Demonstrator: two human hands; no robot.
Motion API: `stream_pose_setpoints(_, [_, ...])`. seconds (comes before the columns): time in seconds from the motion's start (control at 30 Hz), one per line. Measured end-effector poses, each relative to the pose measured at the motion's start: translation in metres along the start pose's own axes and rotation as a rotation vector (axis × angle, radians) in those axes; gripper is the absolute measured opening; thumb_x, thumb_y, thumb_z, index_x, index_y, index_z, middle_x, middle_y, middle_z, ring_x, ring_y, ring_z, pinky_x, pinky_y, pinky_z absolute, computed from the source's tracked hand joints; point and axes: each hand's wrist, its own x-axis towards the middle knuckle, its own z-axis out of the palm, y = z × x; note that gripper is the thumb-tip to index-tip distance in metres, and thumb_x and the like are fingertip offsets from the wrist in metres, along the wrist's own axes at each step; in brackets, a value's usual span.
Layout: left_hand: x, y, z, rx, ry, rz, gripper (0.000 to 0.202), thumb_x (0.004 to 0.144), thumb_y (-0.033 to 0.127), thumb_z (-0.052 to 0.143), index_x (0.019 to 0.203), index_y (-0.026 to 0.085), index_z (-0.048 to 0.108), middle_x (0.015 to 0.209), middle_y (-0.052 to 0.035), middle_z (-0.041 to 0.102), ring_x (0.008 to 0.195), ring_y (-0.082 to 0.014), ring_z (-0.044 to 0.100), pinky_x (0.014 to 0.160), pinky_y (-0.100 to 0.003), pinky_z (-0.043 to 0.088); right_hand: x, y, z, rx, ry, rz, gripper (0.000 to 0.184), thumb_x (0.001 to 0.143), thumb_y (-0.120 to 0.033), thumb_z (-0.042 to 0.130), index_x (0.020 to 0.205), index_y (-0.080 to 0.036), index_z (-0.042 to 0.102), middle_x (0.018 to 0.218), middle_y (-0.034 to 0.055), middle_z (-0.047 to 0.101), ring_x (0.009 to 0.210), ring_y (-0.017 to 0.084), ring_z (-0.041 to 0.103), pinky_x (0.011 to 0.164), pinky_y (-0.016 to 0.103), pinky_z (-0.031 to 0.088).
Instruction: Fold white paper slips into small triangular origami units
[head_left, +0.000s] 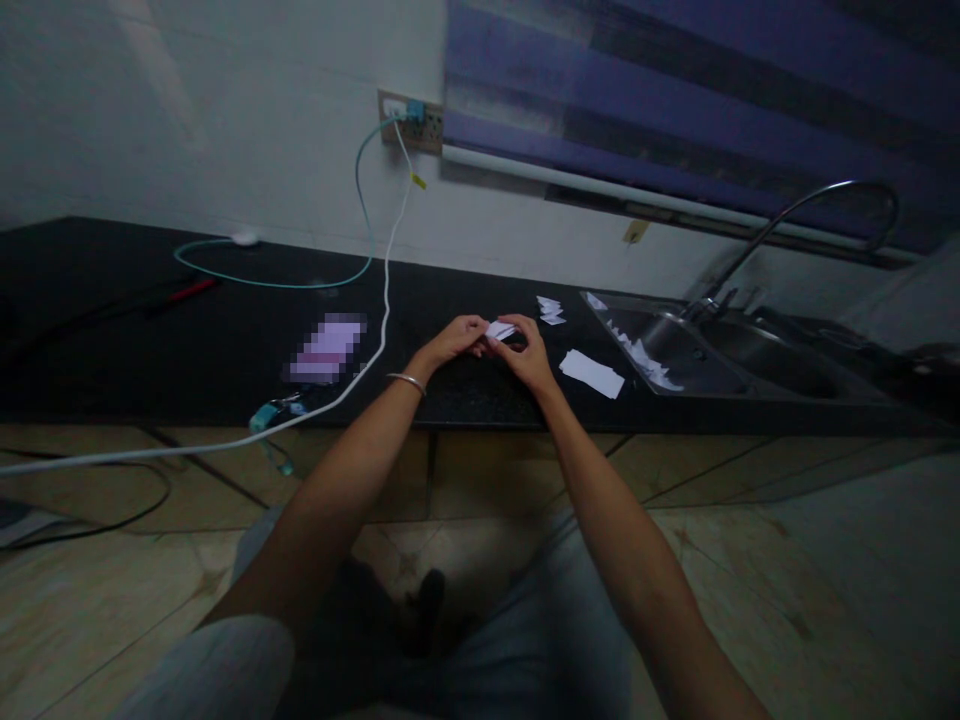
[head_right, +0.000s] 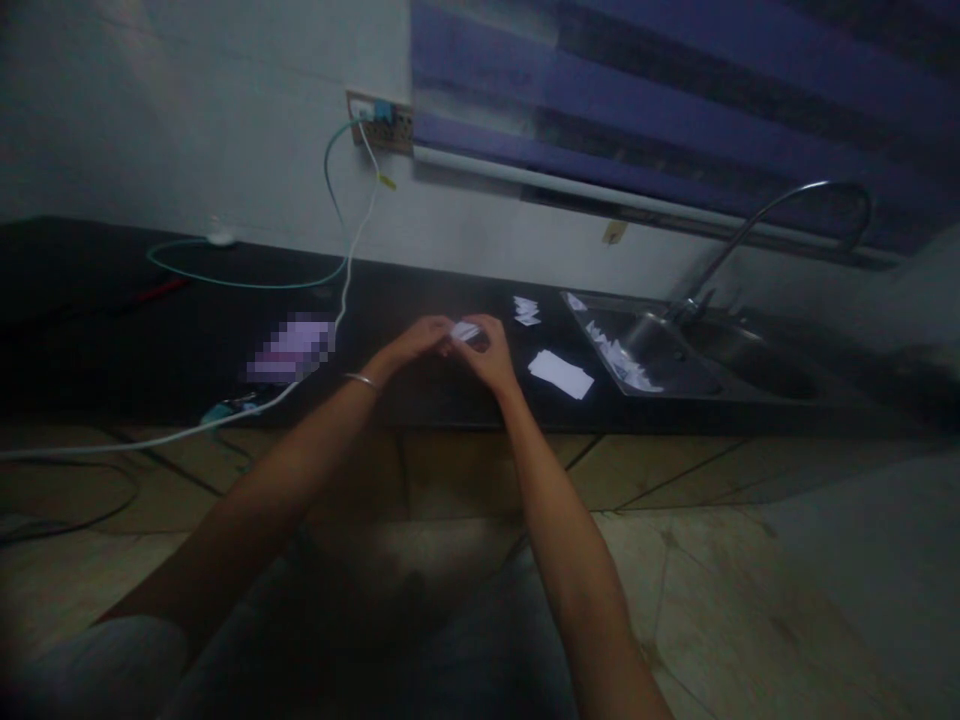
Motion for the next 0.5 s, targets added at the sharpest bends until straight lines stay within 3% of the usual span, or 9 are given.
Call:
stream_pose_setpoints(0.3, [0.0002,0.0003,-0.0015,-0.009,-0.049,0.014,0.035,0.094,0.04,0.055,0.079,0.009,0.058,0.057,-0.0052,0.067,0.048,-0.0094,0.063,0.047,-0.016,0.043,0.0003,0.0021,0.0025,-0.042,-0.004,-0.016,0.046,0.077,-0.052,0.069,0.114,-0.025,0.063,0.133,0.0123,0.043,0.119,0.028,0.05,0.081,0.039,0.056])
stream_pose_setpoints(0.5, [-0.0022,0.0027,-0.0018,-0.034,-0.048,0.013,0.036,0.091,0.042,0.058,0.076,0.009,0.058,0.056,-0.0068,0.067,0.046,-0.0122,0.063,0.044,-0.018,0.043,0.0002,-0.0018,0.0023,-0.088,0.013,-0.083,0.023,0.083,-0.043,0.066,0.097,-0.025,0.071,0.125,0.0099,0.054,0.12,0.025,0.052,0.092,0.042,0.051])
